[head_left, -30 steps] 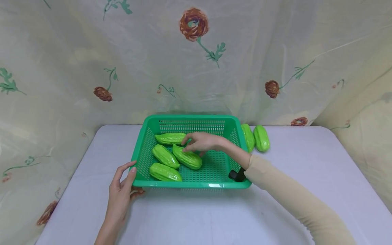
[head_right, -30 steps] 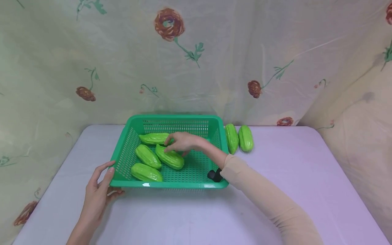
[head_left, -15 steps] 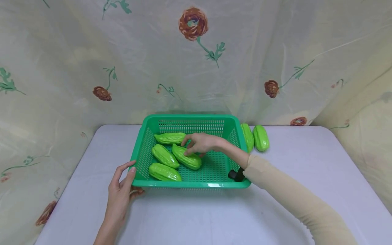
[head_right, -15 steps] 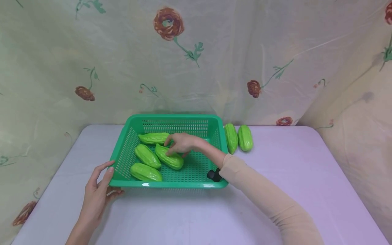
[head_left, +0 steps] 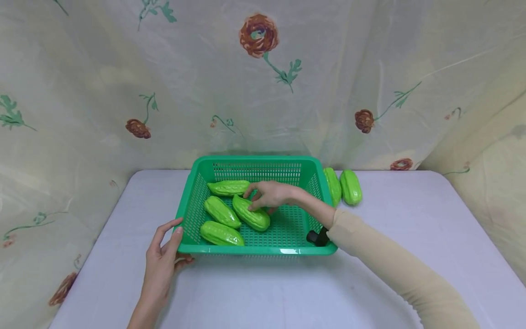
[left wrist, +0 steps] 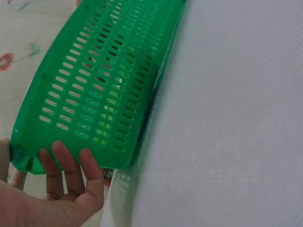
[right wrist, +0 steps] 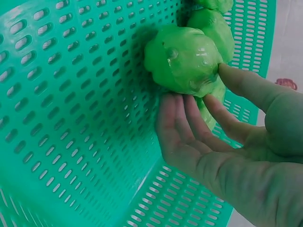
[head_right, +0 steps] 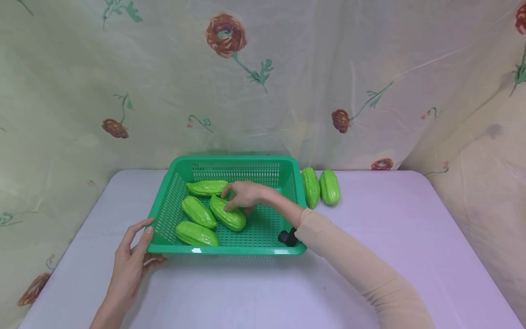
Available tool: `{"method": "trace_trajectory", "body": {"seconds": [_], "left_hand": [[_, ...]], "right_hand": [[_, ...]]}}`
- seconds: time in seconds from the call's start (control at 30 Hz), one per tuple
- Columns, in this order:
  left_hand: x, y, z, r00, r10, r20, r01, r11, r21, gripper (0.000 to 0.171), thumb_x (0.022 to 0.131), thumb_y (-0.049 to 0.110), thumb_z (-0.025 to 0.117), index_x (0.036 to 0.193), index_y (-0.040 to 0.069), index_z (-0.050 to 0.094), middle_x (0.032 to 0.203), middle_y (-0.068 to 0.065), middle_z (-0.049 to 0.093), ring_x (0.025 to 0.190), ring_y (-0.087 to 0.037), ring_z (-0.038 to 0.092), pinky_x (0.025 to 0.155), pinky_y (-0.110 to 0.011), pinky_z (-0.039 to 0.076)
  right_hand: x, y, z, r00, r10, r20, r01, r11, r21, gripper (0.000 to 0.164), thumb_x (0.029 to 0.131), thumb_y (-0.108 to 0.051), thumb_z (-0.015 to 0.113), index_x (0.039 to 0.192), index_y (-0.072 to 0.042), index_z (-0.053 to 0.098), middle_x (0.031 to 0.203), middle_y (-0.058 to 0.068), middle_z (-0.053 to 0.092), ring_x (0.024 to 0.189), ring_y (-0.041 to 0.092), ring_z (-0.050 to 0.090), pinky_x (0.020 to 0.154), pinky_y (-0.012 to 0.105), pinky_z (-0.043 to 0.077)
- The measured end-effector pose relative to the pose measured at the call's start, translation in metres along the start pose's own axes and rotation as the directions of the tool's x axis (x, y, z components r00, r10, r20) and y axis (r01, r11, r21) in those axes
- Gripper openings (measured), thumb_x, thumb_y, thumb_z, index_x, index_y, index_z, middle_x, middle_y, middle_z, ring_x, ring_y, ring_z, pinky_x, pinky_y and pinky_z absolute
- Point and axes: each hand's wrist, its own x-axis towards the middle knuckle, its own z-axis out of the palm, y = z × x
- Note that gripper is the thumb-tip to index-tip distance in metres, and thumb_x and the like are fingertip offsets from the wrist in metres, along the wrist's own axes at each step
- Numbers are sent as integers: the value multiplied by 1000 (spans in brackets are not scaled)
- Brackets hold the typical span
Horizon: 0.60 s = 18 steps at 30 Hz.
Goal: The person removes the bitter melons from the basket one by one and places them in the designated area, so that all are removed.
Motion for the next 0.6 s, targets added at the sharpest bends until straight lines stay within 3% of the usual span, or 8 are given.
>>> {"method": "trace_trajectory", "body": {"seconds": [0.23,0.6], "left_hand": [[0,0,0,1000,4,-1,-4,1000,7,43,112,51,54,151,33,52,87,12,76,73,-13,69,76,-32,65],[1,-1,0,1000,0,0,0,1000,4,44,112,51,54,151,33,52,87,12,76,74,-13,68,75,-30,65]], "right_hand": [[0,0,0,998,10,55,-13,999,49,55,109,-27,67,158,-13,46,166,24,46,148,39,54,95,45,66],[-2,-2,0,1000,19,23,-21,998,60,53,109,-27,66,158,-14,47,162,19,50,132,30,60,94,46,66]]}}
